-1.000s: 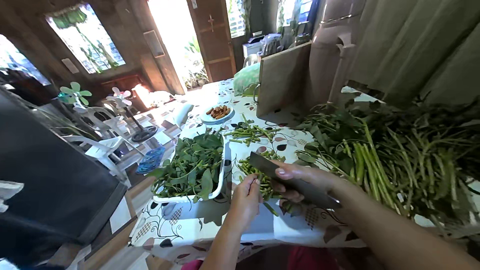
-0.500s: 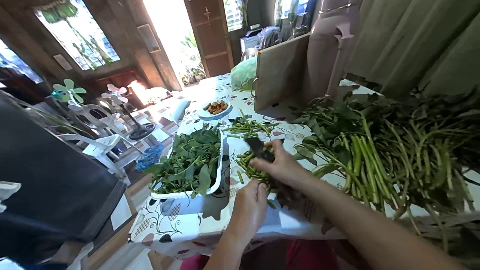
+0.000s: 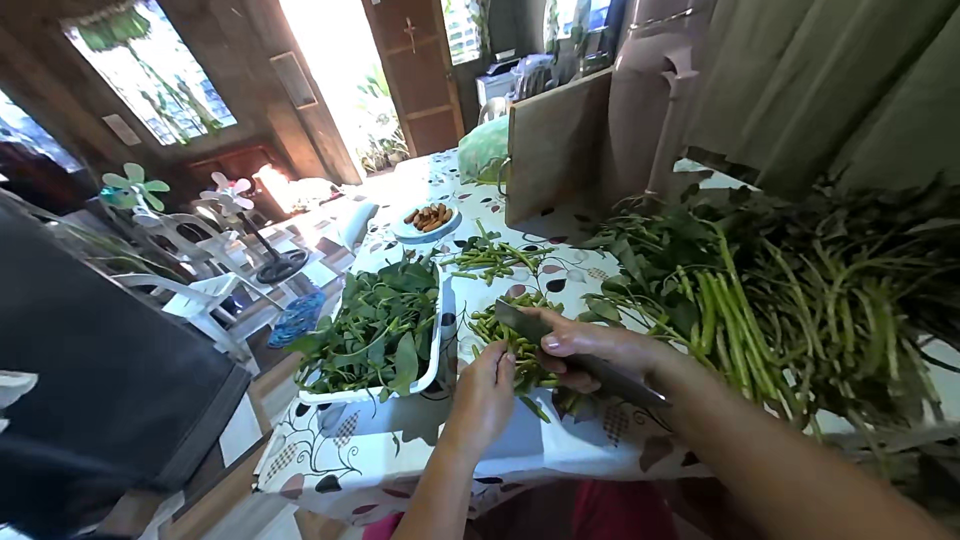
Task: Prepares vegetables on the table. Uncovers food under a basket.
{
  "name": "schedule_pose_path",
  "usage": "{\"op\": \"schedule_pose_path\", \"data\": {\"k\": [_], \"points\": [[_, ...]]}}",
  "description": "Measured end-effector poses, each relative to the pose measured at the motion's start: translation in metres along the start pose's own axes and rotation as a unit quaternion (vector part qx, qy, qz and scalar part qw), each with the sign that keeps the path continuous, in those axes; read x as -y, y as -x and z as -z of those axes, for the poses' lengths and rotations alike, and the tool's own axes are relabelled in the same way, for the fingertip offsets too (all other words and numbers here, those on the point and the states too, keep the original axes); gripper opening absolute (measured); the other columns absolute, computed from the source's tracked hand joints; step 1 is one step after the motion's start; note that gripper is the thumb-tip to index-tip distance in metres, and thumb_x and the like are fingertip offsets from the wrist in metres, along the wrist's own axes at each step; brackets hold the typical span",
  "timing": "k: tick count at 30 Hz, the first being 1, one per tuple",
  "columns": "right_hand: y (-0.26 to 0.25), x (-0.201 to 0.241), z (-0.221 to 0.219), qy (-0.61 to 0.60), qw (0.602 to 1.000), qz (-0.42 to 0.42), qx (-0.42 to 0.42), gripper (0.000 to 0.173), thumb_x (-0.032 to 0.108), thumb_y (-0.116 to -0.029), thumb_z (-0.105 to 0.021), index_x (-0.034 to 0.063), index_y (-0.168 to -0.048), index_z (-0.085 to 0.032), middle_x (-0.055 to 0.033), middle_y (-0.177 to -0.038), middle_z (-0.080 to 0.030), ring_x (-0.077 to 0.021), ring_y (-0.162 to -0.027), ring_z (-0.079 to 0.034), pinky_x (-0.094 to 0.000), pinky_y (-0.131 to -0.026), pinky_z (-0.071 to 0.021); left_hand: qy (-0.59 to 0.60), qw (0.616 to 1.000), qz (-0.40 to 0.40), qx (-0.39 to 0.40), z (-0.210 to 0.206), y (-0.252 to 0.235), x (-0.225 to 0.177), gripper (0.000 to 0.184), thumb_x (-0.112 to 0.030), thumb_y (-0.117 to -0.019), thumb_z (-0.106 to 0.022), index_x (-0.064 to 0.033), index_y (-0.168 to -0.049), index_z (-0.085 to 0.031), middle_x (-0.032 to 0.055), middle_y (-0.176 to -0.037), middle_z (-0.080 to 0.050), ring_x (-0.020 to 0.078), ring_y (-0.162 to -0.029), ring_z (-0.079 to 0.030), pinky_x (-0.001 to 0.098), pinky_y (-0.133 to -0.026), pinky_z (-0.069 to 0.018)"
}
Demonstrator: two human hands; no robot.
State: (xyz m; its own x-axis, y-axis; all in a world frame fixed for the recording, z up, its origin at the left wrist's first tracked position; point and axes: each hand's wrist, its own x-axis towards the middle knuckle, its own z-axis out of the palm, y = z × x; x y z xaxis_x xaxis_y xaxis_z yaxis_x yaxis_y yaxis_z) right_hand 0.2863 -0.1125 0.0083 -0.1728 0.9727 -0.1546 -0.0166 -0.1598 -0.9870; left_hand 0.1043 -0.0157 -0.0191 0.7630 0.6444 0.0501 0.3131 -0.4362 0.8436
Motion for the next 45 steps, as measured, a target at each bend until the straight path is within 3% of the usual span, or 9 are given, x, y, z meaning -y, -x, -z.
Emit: {"op": "schedule_pose_path", "data": {"k": [7, 13, 16, 20, 24, 30, 34, 38, 45], "points": [[0.000, 0.000, -0.017, 0.020, 0.997, -0.009, -0.080, 0.079, 0.046, -0.0835, -0.069, 0.0186, -0.144, -0.028, 0.0076, -0.073, -0.048, 0.0014, -0.048, -0.041, -0.0153, -0.043, -0.0370, -0.045, 0.999, -0.017, -0.021, -0.001, 0.001, -0.002, 0.035, -0.019, -0.1101, -0.041, -0.0014, -0.134, -0.060, 0.0071, -0.087, -0.062, 0.0115, -0.067, -0.053, 0.0301, -0.066, -0.0477], [-0.018, -0.004, -0.045, 0.251, 0.938, -0.009, -0.238, 0.088, 0.057, -0.0763, -0.077, 0.0127, -0.144, -0.041, -0.0124, -0.112, -0.067, -0.0236, -0.102, -0.067, -0.0483, -0.088, -0.0549, -0.097, 0.991, -0.009, -0.089, -0.006, 0.012, -0.011, 0.022, -0.009, -0.0960, -0.062, 0.0058, -0.111, -0.068, 0.0176, -0.101, -0.071, 0.0246, -0.101, -0.069, 0.0418, -0.093, -0.0526], [-0.025, -0.005, -0.035, 0.207, 0.927, 0.009, -0.312, 0.077, 0.048, -0.0878, -0.075, 0.0061, -0.143, -0.041, -0.0180, -0.103, -0.067, -0.0293, -0.094, -0.067, -0.0522, -0.084, -0.0542, -0.152, 0.986, -0.009, -0.064, -0.008, 0.022, -0.016, 0.029, -0.016, -0.1080, -0.045, 0.0021, -0.120, -0.065, 0.0160, -0.093, -0.068, 0.0264, -0.084, -0.067, 0.0442, -0.080, -0.0544], [-0.015, 0.006, -0.026, 0.073, 0.960, -0.026, -0.270, 0.071, 0.036, -0.0977, -0.067, 0.0096, -0.149, -0.026, -0.0121, -0.105, -0.062, -0.0153, -0.083, -0.062, -0.0349, -0.074, -0.0527, -0.020, 0.999, -0.004, -0.039, 0.003, 0.017, -0.006, 0.036, -0.012, -0.1084, -0.038, 0.0012, -0.135, -0.059, 0.0069, -0.087, -0.059, 0.0116, -0.070, -0.051, 0.0284, -0.067, -0.0453], [-0.002, 0.001, -0.018, 0.011, 0.992, 0.018, -0.123, 0.074, 0.049, -0.0926, -0.056, 0.0197, -0.152, -0.023, 0.0059, -0.075, -0.047, -0.0013, -0.050, -0.042, -0.0170, -0.046, -0.0388, 0.169, 0.985, 0.005, -0.028, 0.007, 0.008, 0.004, 0.037, -0.004, -0.1044, -0.038, 0.0047, -0.136, -0.055, 0.0001, -0.079, -0.052, 0.0047, -0.061, -0.049, 0.0191, -0.057, -0.0441], [0.001, 0.002, -0.025, -0.007, 1.000, 0.011, -0.027, 0.083, 0.054, -0.0837, -0.065, 0.0190, -0.148, -0.027, 0.0075, -0.074, -0.048, 0.0009, -0.047, -0.041, -0.0143, -0.042, -0.0380, 0.185, 0.982, -0.021, -0.022, 0.001, 0.008, -0.003, 0.022, -0.005, -0.1065, -0.043, 0.0051, -0.119, -0.059, 0.0006, -0.080, -0.063, 0.0045, -0.060, -0.058, 0.0203, -0.058, -0.0527], [-0.001, 0.006, -0.039, 0.079, 0.991, 0.015, -0.108, 0.088, 0.043, -0.0809, -0.076, 0.0108, -0.148, -0.029, 0.0051, -0.085, -0.060, 0.0015, -0.063, -0.056, -0.0164, -0.057, -0.0479, 0.174, 0.983, -0.031, -0.053, -0.002, 0.007, -0.002, 0.015, -0.002, -0.1019, -0.051, 0.0028, -0.112, -0.061, 0.0014, -0.083, -0.065, 0.0039, -0.061, -0.061, 0.0206, -0.058, -0.0547], [-0.008, 0.008, -0.051, 0.232, 0.956, 0.011, -0.177, 0.091, 0.056, -0.0768, -0.077, 0.0117, -0.147, -0.038, -0.0092, -0.109, -0.067, -0.0164, -0.095, -0.068, -0.0398, -0.085, -0.0569, 0.119, 0.981, -0.090, -0.127, -0.005, 0.010, 0.003, 0.029, 0.002, -0.0830, -0.069, 0.0055, -0.111, -0.063, 0.0038, -0.094, -0.070, 0.0013, -0.082, -0.067, 0.0202, -0.078, -0.0570], [-0.022, 0.017, -0.037, 0.169, 0.945, 0.026, -0.280, 0.066, 0.040, -0.0926, -0.072, 0.0063, -0.141, -0.042, -0.0136, -0.100, -0.065, -0.0209, -0.086, -0.064, -0.0429, -0.079, -0.0544, 0.075, 0.982, -0.122, -0.126, -0.010, 0.032, -0.011, 0.019, -0.005, -0.1026, -0.048, 0.0062, -0.111, -0.062, 0.0033, -0.078, -0.068, 0.0039, -0.056, -0.062, 0.0199, -0.054, -0.0547]]}}
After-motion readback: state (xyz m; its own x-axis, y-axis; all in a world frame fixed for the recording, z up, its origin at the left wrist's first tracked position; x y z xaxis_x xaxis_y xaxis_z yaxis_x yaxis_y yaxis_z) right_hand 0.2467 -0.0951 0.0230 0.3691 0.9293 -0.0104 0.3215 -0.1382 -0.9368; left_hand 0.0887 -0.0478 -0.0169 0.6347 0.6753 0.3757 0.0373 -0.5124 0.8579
